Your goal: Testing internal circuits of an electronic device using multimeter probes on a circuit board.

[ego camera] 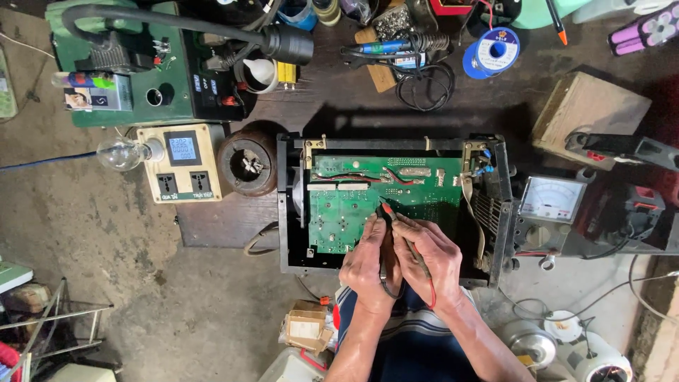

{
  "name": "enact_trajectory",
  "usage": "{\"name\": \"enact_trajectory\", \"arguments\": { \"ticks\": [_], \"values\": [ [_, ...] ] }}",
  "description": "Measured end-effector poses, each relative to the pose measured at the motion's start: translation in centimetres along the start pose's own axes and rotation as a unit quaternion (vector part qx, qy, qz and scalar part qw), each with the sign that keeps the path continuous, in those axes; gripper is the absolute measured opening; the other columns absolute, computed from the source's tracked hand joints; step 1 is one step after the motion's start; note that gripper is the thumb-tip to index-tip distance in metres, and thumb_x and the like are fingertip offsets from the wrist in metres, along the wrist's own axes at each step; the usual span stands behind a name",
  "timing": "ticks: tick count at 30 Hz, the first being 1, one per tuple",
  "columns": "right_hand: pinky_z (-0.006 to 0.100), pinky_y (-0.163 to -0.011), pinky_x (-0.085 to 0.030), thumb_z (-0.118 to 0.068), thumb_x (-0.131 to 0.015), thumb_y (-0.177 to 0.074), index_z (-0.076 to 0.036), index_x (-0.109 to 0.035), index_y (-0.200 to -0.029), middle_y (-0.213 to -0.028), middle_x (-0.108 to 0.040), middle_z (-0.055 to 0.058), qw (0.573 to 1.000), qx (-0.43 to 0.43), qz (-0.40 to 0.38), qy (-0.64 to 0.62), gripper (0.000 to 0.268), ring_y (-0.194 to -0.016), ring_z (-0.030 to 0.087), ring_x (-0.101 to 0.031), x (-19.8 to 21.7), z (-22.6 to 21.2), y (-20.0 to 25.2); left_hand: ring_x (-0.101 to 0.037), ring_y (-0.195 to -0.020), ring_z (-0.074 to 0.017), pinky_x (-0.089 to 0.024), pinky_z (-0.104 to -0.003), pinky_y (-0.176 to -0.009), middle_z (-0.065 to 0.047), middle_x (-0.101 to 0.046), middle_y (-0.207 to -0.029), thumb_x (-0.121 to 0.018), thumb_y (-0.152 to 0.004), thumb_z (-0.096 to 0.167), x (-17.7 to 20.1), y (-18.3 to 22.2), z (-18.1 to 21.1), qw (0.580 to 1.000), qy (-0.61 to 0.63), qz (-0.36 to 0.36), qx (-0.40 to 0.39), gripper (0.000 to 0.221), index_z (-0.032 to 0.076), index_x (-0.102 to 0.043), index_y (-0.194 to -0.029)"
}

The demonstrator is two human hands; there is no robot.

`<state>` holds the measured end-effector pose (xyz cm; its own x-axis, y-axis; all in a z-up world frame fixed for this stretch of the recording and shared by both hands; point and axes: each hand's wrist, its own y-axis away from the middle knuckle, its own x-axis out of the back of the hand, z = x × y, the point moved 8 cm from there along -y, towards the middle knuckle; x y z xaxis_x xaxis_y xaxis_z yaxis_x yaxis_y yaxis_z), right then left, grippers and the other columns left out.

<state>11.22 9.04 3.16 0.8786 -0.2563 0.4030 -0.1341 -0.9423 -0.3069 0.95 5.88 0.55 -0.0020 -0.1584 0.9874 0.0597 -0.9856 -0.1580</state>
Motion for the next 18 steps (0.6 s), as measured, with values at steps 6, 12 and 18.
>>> {"name": "enact_trajectory", "arguments": {
  "ticks": [6, 12, 18],
  "values": [
    [0.039, -0.070, -0.063, 0.007, -0.073, -0.086, 0.002, -0.077, -0.092, -0.094, -0.078, 0.019, 1.000, 0.019, 0.010, 0.012, 0.009, -0.082, 0.036, -0.077, 0.3, -0.5, 0.0, -0.063, -0.118, -0.0055, -0.047, -0.015, -0.097, -0.001, -0.068, -0.134, -0.054, -0.107, 0.021, 0.1, 0.0, 0.3, 1.000, -0.010, -0.003, 0.012, 0.034, 0.011, -0.061, -0.139],
    [0.040, -0.067, -0.064, 0.002, -0.075, -0.087, 0.001, -0.077, -0.096, -0.092, -0.078, 0.015, 0.997, 0.071, 0.037, 0.010, 0.009, -0.079, 0.035, -0.077, 1.1, -2.3, 0.3, -0.070, -0.062, -0.0217, -0.060, -0.026, -0.065, -0.004, -0.072, -0.072, -0.071, -0.095, 0.033, 5.0, -3.5, -1.9, 0.943, 0.287, 0.166, 0.027, 0.020, 0.015, -0.078, -0.092],
    [0.035, -0.081, -0.062, -0.003, -0.070, -0.095, 0.003, -0.067, -0.097, -0.096, -0.074, 0.015, 0.994, 0.096, -0.004, 0.055, 0.007, -0.087, 0.029, -0.073, 0.9, -2.9, 1.1, -0.079, -0.101, -0.0287, -0.064, -0.034, -0.085, -0.019, -0.076, -0.110, -0.066, -0.096, 0.005, 3.7, -1.1, -3.2, 0.889, 0.433, 0.146, -0.036, 0.013, -0.001, -0.070, -0.107]
  ]
}}
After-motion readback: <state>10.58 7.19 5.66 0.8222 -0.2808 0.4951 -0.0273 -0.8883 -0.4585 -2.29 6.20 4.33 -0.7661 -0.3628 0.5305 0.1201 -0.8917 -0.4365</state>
